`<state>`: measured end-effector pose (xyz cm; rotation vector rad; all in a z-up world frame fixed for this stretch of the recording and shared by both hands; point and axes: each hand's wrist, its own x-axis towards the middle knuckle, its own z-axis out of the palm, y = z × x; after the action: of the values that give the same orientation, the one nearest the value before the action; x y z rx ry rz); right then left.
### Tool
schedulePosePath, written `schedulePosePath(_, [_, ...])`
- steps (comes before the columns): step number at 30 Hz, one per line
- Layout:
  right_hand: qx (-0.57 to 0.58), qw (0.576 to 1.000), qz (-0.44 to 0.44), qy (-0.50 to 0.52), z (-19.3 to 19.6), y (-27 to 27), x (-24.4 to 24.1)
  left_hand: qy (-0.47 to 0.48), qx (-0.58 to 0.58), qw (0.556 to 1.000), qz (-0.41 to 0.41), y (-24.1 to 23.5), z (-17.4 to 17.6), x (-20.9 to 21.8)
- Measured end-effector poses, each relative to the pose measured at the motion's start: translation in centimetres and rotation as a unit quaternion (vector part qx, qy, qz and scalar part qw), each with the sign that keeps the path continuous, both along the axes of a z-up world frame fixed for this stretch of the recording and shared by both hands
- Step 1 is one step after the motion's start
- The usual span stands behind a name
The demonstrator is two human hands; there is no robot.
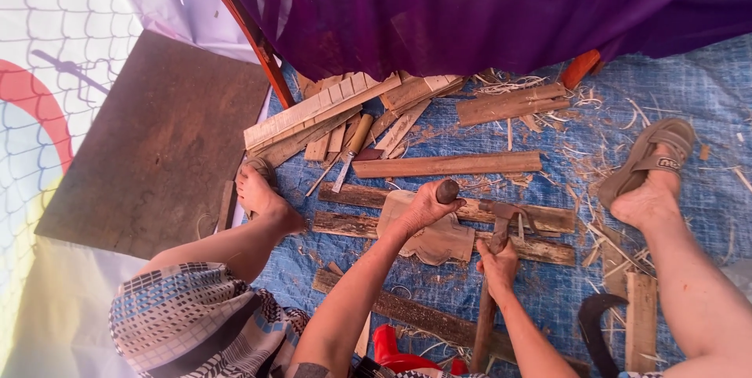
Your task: The person carves a wooden piece shaped like a guitar using a chisel and hammer. They repeatedly strike the chisel to remove wood shavings and refine the shape, occasionally rotating the piece to work on different areas.
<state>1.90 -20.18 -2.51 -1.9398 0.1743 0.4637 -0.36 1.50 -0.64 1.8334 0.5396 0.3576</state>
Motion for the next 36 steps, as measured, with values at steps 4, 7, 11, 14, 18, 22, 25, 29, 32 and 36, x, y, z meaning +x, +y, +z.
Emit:
schedulePosePath(4, [-0.038, 0.997, 0.026, 0.054, -1.9, 1.7, -1.2, 0.003, 0.010, 1.000, -0.013, 0.0, 2.3, 0.3])
schedulePosePath(7, [-0.101, 0.992, 0.043, 0.065, -0.6, 2.7, -2.3, 0.036, -0.003, 0.999, -0.021, -0.3, 1.9, 1.1])
schedulePosePath(11, [-0.115, 0.989, 0.041, 0.085, -1.5, 2.3, -1.7, 0.080, -0.004, 0.996, -0.041, -0.5, -0.9, 3.8])
schedulePosePath(14, [-0.114, 0.989, 0.038, 0.090, -4.3, 1.9, -1.3, 0.118, -0.003, 0.991, -0.057, -0.7, -5.2, 6.7])
schedulePosePath(18, [-0.131, 0.987, 0.027, 0.089, -3.9, 2.0, -1.6, 0.150, 0.015, 0.986, -0.068, -1.6, -2.8, 9.0])
schedulePosePath(22, [-0.117, 0.989, 0.017, 0.085, -2.9, 2.2, -1.5, 0.177, 0.028, 0.980, -0.084, -1.8, -2.0, 10.4])
schedulePosePath(25, [-0.111, 0.990, 0.006, 0.085, -1.7, 2.4, -1.5, 0.181, 0.066, 0.977, -0.097, -2.1, -2.9, 11.9])
schedulePosePath(29, [-0.090, 0.992, 0.047, 0.076, -0.2, 2.1, -1.7, 0.180, 0.052, 0.975, -0.123, -1.9, -7.0, 13.7])
schedulePosePath(32, [0.154, 0.904, -0.292, 0.273, 21.9, -0.5, 25.6, 0.177, 0.054, 0.975, -0.121, -1.8, -8.4, 14.0])
schedulePosePath(36, [0.163, 0.889, -0.313, 0.291, 23.4, -0.1, 25.1, 0.194, 0.053, 0.973, -0.111, -0.8, -8.3, 13.4])
